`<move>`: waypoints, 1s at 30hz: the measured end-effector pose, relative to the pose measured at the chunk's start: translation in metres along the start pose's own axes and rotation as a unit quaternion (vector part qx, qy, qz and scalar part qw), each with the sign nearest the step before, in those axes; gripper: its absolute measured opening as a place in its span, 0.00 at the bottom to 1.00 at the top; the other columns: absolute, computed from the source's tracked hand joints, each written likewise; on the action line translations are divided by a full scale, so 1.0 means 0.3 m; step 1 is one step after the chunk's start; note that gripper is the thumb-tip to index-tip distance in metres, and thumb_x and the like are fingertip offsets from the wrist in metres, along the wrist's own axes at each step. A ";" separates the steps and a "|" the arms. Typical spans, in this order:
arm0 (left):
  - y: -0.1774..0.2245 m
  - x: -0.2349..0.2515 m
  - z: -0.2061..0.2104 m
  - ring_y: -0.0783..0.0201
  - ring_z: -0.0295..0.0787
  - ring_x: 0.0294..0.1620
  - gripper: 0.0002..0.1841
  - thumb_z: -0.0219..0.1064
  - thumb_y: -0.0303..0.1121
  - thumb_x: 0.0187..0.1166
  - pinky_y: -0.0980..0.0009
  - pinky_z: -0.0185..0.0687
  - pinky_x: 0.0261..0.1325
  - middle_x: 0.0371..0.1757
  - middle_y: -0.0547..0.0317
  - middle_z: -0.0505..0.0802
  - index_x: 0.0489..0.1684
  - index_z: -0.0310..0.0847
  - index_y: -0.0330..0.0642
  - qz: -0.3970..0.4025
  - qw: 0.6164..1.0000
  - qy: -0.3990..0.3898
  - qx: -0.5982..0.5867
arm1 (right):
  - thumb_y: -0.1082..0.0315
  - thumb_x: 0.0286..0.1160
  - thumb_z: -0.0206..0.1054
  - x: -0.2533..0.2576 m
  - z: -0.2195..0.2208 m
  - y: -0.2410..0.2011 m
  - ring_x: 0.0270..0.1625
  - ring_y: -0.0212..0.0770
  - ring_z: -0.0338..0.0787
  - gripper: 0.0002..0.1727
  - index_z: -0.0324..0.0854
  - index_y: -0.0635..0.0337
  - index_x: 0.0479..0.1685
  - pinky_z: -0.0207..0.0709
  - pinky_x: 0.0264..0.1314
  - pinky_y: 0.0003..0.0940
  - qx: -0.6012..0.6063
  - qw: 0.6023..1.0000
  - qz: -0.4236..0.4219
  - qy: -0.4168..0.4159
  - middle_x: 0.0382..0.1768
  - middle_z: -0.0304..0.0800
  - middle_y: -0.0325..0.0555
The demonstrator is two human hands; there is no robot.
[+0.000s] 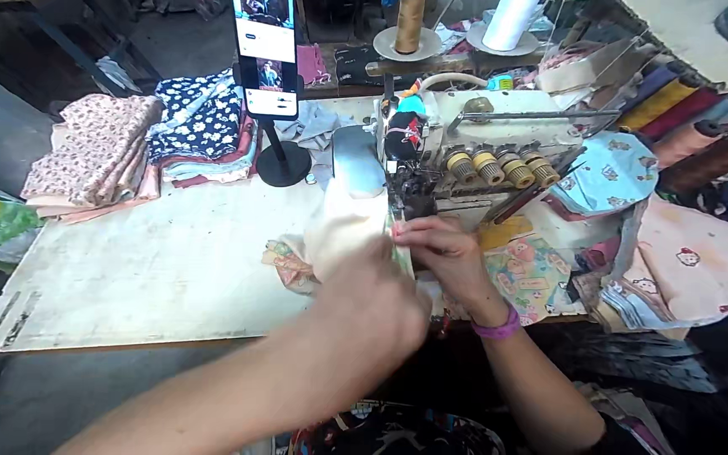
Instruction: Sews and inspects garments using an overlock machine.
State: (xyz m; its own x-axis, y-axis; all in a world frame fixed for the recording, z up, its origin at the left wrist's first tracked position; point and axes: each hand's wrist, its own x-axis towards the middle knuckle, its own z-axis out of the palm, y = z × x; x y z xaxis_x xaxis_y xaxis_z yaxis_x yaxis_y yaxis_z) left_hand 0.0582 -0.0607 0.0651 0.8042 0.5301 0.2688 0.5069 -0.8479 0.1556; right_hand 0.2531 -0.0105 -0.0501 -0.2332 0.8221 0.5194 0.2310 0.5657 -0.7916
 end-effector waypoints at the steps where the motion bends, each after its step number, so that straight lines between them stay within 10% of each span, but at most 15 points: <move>1: 0.024 -0.015 0.066 0.56 0.87 0.25 0.13 0.62 0.28 0.79 0.52 0.80 0.61 0.18 0.55 0.85 0.21 0.81 0.39 0.019 1.000 -0.006 0.011 | 0.70 0.73 0.72 -0.017 0.002 0.018 0.58 0.29 0.88 0.08 0.98 0.51 0.41 0.72 0.70 0.43 -0.010 1.000 -0.027 0.001 0.52 0.96 0.35; 10: -0.037 -0.008 0.114 0.56 0.89 0.29 0.12 0.62 0.31 0.80 0.64 0.83 0.40 0.24 0.53 0.89 0.27 0.87 0.38 0.041 0.997 0.016 -0.070 | 0.67 0.79 0.66 -0.183 -0.037 -0.082 0.52 0.23 0.87 0.08 0.92 0.51 0.39 0.64 0.70 0.30 -0.043 0.996 -0.074 -0.021 0.48 0.97 0.32; 15: -0.250 0.009 0.189 0.56 0.92 0.59 0.10 0.65 0.32 0.80 0.47 0.71 0.80 0.48 0.53 0.95 0.36 0.92 0.38 -0.011 0.993 0.094 -0.077 | 0.69 0.75 0.69 -0.217 0.003 -0.041 0.52 0.23 0.90 0.07 0.94 0.52 0.38 0.71 0.67 0.28 -0.016 1.000 -0.016 0.021 0.47 0.98 0.32; 20: -0.385 0.048 0.194 0.48 0.92 0.63 0.13 0.60 0.29 0.79 0.25 0.48 0.83 0.53 0.49 0.96 0.42 0.94 0.36 -0.067 0.990 0.121 -0.029 | 0.71 0.73 0.69 -0.133 0.000 -0.045 0.49 0.21 0.90 0.07 0.94 0.54 0.38 0.71 0.67 0.27 -0.028 0.997 -0.031 0.059 0.44 0.98 0.33; 24: -0.496 0.111 0.104 0.36 0.89 0.64 0.16 0.55 0.22 0.81 0.24 0.34 0.86 0.51 0.38 0.95 0.50 0.93 0.35 -0.144 0.989 0.019 -0.017 | 0.71 0.70 0.72 -0.026 0.005 -0.035 0.45 0.21 0.90 0.06 0.95 0.59 0.37 0.73 0.64 0.29 -0.032 0.998 -0.015 0.060 0.38 0.97 0.34; 28: -0.544 0.172 -0.081 0.34 0.59 0.89 0.15 0.62 0.37 0.85 0.16 0.09 0.77 0.81 0.42 0.80 0.56 0.96 0.50 -0.176 0.966 -0.189 -0.022 | 0.69 0.69 0.75 0.026 -0.007 -0.031 0.44 0.21 0.89 0.05 0.94 0.60 0.37 0.80 0.59 0.23 -0.029 0.999 0.027 0.028 0.36 0.95 0.35; 30: -0.462 0.171 -0.185 0.38 0.69 0.83 0.12 0.70 0.42 0.83 0.19 0.21 0.81 0.71 0.44 0.88 0.50 0.97 0.47 -0.175 0.954 -0.237 -0.044 | 0.70 0.69 0.75 0.015 -0.001 -0.021 0.44 0.22 0.89 0.07 0.94 0.61 0.40 0.79 0.61 0.26 -0.018 0.999 0.022 0.030 0.37 0.95 0.36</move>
State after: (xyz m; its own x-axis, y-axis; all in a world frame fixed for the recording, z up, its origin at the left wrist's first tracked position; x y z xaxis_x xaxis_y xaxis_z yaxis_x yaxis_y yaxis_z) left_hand 0.0121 0.0834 0.1101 0.6512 0.7084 -0.2722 0.7589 -0.6045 0.2422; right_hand 0.2510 -0.0104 -0.0426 -0.1656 0.8484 0.5027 0.2736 0.5293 -0.8031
